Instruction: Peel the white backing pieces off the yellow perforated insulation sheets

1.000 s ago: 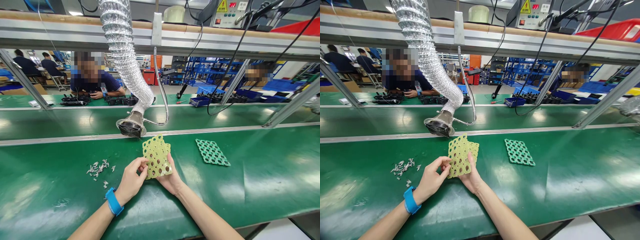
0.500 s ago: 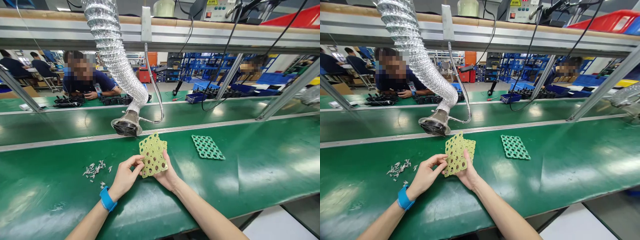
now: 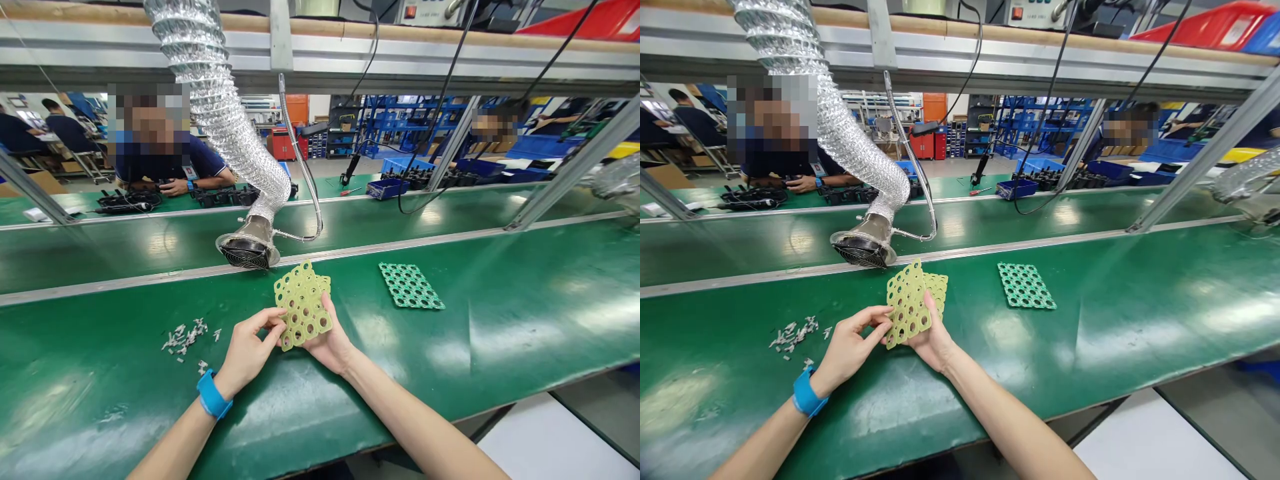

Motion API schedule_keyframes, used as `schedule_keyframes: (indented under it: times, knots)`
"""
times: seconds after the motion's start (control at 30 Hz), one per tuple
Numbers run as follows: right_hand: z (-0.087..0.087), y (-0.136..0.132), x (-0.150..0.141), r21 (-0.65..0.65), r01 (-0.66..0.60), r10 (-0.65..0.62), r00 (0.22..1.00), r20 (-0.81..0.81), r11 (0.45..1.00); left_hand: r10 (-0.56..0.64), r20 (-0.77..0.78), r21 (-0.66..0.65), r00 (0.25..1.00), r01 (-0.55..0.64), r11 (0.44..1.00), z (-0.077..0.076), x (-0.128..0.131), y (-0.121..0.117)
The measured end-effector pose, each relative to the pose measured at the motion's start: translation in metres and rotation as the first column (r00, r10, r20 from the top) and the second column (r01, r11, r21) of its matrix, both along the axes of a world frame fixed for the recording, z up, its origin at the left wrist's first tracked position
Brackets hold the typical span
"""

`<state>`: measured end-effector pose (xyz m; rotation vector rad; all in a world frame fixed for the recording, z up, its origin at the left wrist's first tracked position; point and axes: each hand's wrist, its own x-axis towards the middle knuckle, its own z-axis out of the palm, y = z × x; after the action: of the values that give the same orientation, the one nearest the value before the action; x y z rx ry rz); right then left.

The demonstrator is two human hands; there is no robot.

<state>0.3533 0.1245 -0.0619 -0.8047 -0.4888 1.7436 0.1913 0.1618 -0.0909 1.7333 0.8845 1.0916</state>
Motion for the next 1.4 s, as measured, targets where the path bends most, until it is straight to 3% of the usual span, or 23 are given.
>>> schedule_keyframes:
  times: [0.47, 0.67, 0.8, 1.4]
  knots:
    - [0.003, 0.002, 0.000, 0.042, -0.021, 0.021, 1.000, -0.004, 0.999, 0.027, 0.035, -0.026, 0.999, -0.027, 0.999, 0.005, -0.001, 0.000]
    - [0.007, 0.005, 0.006, 0.065, 0.001, 0.000, 1.000, -0.015, 0.998, 0.031, -0.034, 0.155, 0.999, -0.025, 0.988, 0.015, -0.002, -0.005]
    - [0.006, 0.007, 0.008, 0.054, 0.015, -0.015, 1.000, -0.007, 0.998, 0.007, -0.094, 0.191, 0.996, 0.012, 0.981, 0.015, 0.002, -0.009]
    - [0.001, 0.007, 0.007, 0.063, 0.008, -0.010, 0.999, 0.039, 0.998, 0.042, -0.090, 0.133, 0.995, -0.030, 0.991, 0.010, 0.009, -0.012]
